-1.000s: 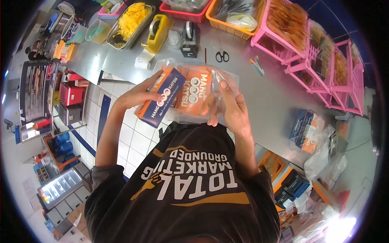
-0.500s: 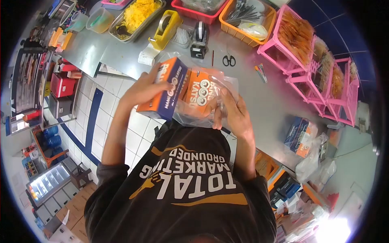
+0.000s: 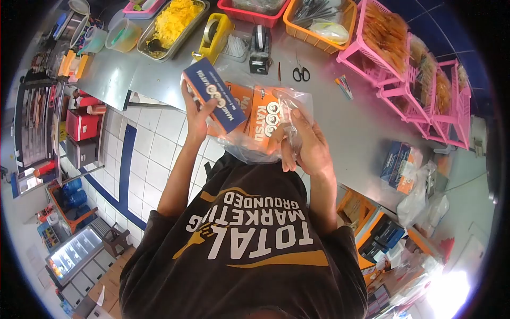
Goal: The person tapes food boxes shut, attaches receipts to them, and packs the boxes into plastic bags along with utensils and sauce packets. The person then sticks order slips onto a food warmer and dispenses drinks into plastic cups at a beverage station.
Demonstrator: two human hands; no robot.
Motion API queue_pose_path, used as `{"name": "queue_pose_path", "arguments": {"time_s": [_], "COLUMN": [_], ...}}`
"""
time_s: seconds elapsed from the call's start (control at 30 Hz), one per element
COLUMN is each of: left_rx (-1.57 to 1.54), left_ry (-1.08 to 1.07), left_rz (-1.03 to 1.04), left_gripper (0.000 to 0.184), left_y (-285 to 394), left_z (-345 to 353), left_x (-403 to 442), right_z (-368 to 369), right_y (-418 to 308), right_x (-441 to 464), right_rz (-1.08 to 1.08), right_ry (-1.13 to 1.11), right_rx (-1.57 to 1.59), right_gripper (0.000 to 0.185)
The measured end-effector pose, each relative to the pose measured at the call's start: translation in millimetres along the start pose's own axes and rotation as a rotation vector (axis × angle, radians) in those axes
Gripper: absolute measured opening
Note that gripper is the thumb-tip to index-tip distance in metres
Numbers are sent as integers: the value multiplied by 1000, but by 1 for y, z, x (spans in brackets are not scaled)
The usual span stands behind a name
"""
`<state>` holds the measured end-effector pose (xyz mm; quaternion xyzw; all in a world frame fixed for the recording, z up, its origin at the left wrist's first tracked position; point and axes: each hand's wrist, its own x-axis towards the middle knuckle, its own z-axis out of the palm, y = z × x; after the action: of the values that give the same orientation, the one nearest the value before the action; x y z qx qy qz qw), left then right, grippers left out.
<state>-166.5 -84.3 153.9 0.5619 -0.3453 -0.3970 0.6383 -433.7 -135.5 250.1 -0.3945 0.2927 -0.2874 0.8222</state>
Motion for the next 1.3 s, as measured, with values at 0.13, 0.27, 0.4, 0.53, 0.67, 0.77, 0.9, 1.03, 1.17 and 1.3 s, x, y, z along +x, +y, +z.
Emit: {"name": "queue_pose_path", "arguments": {"time_s": [0.13, 0.27, 0.4, 0.53, 0.67, 0.77, 0.9, 1.03, 1.17, 1.3], "left_rx": [953, 1205, 1354, 1404, 1524, 1442, 1391, 1517, 1376, 1464], "left_ry": [-44, -427, -440, -275, -316, -351, -520, -429, -767, -728], "left_rz": [215, 198, -105, -255, -353, -158, 283, 211, -44, 200], "left_gripper": [123, 122, 123, 125, 126, 115, 92, 78, 30, 17], "left_y": [9, 45, 52, 59, 47, 21, 0, -33, -38, -50], "left_z": [-6, 3, 25, 41, 45, 51, 7, -30, -46, -62], "left_x": [-8, -27, -31, -21, -8, -3, 8, 43, 111, 137], "right_z": [7, 9, 13, 14, 15, 21, 9, 2, 1, -3], "right_y": [3, 4, -2, -7, -6, -7, -8, -10, -1, -11], "right_x": [5, 19, 19, 2, 0, -7, -14, -7, 18, 31], "right_rz": [-13, -114, -154, -143, -107, -94, -143, -101, -193, -196], "right_ry": [-29, 132, 135, 109, 104, 133, 278, 315, 263, 284], "right_rx": [20, -10, -90, -152, -197, -187, -221, -347, -283, -309], "right_gripper": [53, 53, 53, 55, 55, 53, 47, 43, 43, 44]}}
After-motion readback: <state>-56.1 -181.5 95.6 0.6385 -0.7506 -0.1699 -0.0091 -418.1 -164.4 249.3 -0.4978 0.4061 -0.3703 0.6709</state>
